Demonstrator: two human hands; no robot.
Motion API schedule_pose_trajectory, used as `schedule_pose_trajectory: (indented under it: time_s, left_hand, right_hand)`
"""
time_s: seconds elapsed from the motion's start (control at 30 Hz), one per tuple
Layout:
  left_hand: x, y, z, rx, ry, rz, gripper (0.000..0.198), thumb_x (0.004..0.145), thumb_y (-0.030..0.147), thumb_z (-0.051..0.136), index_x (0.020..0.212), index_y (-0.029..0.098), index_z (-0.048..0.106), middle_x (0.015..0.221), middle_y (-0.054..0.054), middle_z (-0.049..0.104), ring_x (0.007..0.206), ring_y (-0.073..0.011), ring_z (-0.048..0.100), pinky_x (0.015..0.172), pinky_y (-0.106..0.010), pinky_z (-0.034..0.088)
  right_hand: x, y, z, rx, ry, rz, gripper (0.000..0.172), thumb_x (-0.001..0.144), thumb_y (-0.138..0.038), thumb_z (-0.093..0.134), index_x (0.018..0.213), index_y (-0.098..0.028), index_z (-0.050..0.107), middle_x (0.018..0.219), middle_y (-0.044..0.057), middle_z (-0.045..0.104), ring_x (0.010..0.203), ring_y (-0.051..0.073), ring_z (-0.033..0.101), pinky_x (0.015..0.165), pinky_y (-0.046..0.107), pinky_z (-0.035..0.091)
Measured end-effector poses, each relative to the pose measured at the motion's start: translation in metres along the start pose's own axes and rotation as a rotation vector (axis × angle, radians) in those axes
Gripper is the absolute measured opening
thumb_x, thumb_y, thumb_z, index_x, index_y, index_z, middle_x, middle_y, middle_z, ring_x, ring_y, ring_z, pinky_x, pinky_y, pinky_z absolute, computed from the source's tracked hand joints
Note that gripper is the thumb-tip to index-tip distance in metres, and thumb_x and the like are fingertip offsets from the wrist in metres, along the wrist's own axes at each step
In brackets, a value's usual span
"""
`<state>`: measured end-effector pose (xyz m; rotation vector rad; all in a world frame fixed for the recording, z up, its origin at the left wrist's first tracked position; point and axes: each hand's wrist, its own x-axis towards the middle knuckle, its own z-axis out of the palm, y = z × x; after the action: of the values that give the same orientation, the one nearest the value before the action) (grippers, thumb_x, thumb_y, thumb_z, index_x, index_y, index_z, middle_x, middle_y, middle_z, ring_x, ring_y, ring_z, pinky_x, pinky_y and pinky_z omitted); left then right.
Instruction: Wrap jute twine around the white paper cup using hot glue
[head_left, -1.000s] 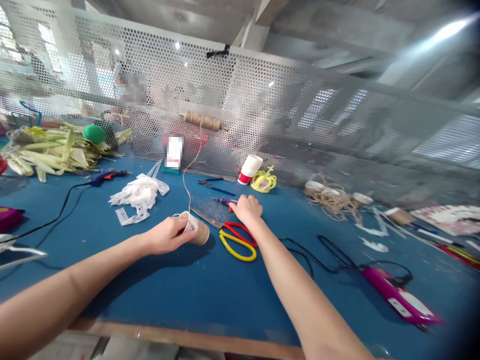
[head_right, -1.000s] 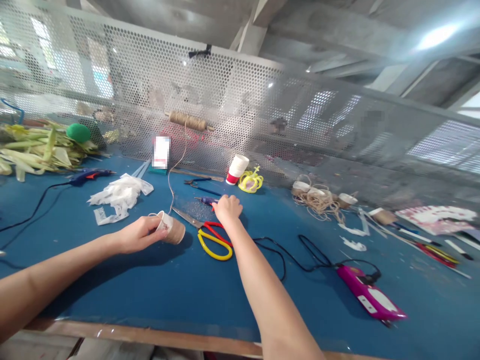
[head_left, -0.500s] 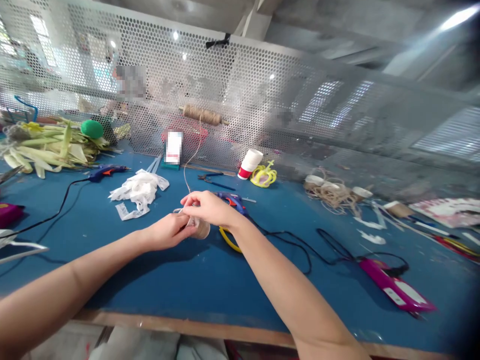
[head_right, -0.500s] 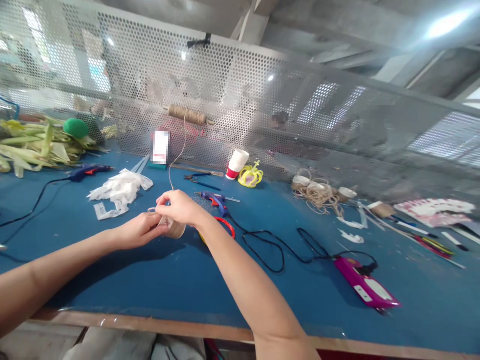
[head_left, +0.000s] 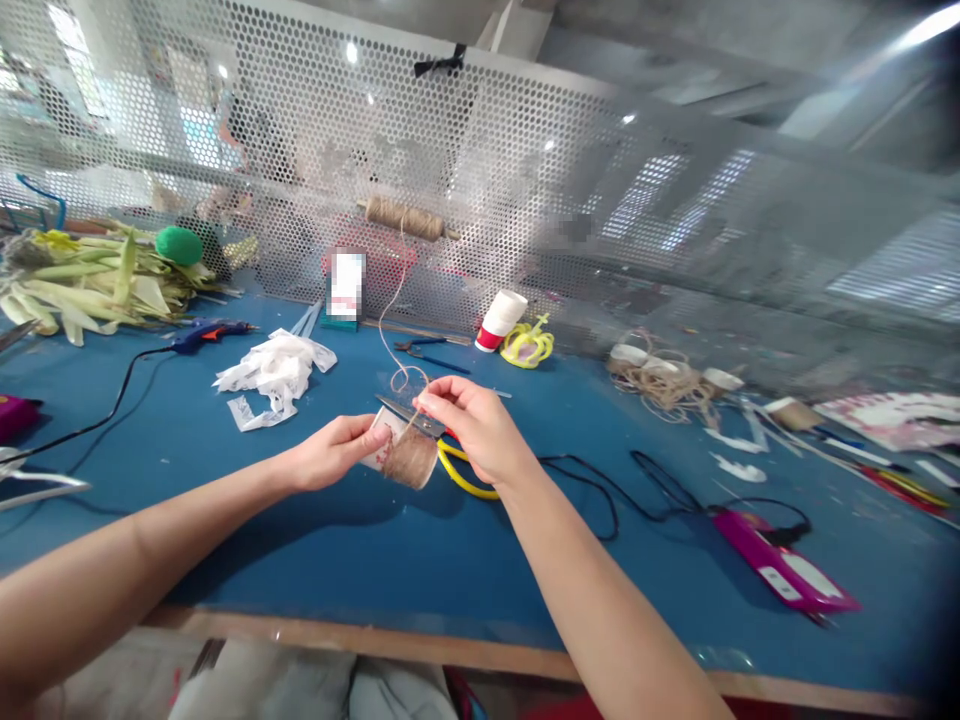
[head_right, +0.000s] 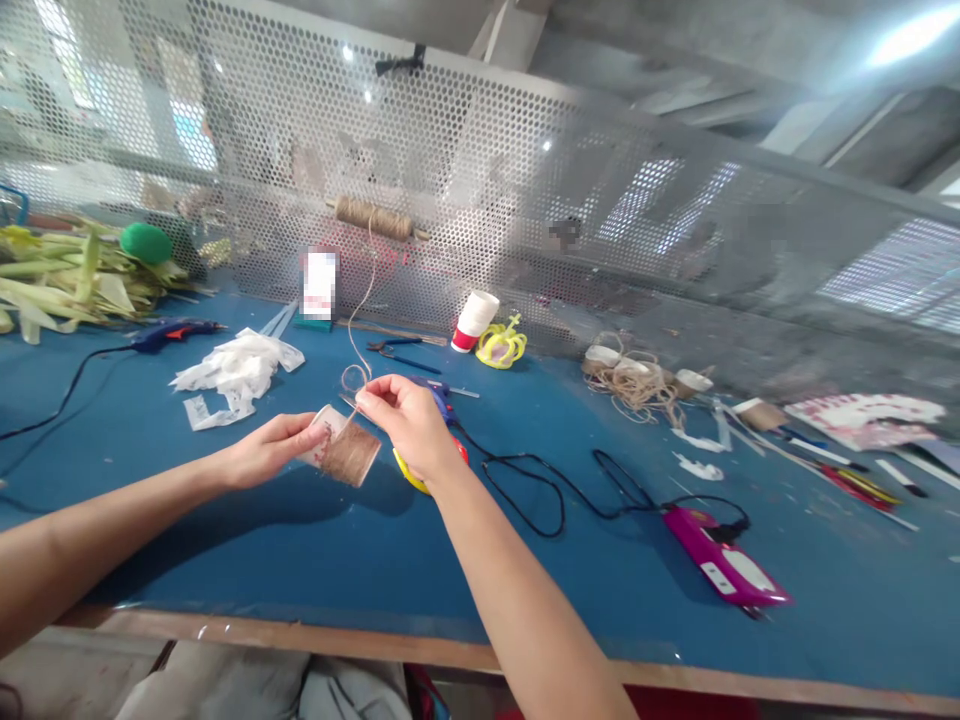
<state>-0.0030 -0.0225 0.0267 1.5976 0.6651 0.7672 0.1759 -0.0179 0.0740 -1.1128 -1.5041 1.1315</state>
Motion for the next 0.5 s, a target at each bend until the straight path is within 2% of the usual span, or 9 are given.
schedule_pose_trajectory:
  time_s: [0.23,0.5]
  left_hand:
    - [-0.003,0.007,0.005,0.045,-0.025,0.000,0.050,0.079,0.055,0.041,0.092,0.010,0.057,0.085,-0.006,0.060,0.078,-0.0158,0.052,0.076,-0.027,0.043]
    - [-0.007,0.008,0.006,0.096,-0.048,0.049,0.045,0.082,0.052,0.038,0.080,0.009,0.052,0.076,-0.003,0.051,0.071,-0.0123,0.045,0.070,-0.024,0.040]
  right_hand:
    - [0.000,0.007,0.002,-0.004,0.005,0.002,0.017,0.065,-0.030,0.064,0.071,-0.017,0.056,0.068,-0.001,0.057,0.066,0.011,0.052,0.069,0.028,0.040]
    - [-0.003,0.013,0.000,-0.052,0.001,0.017,0.017,0.067,-0.032,0.063,0.073,-0.017,0.056,0.072,-0.001,0.056,0.069,0.012,0.050,0.070,0.028,0.039]
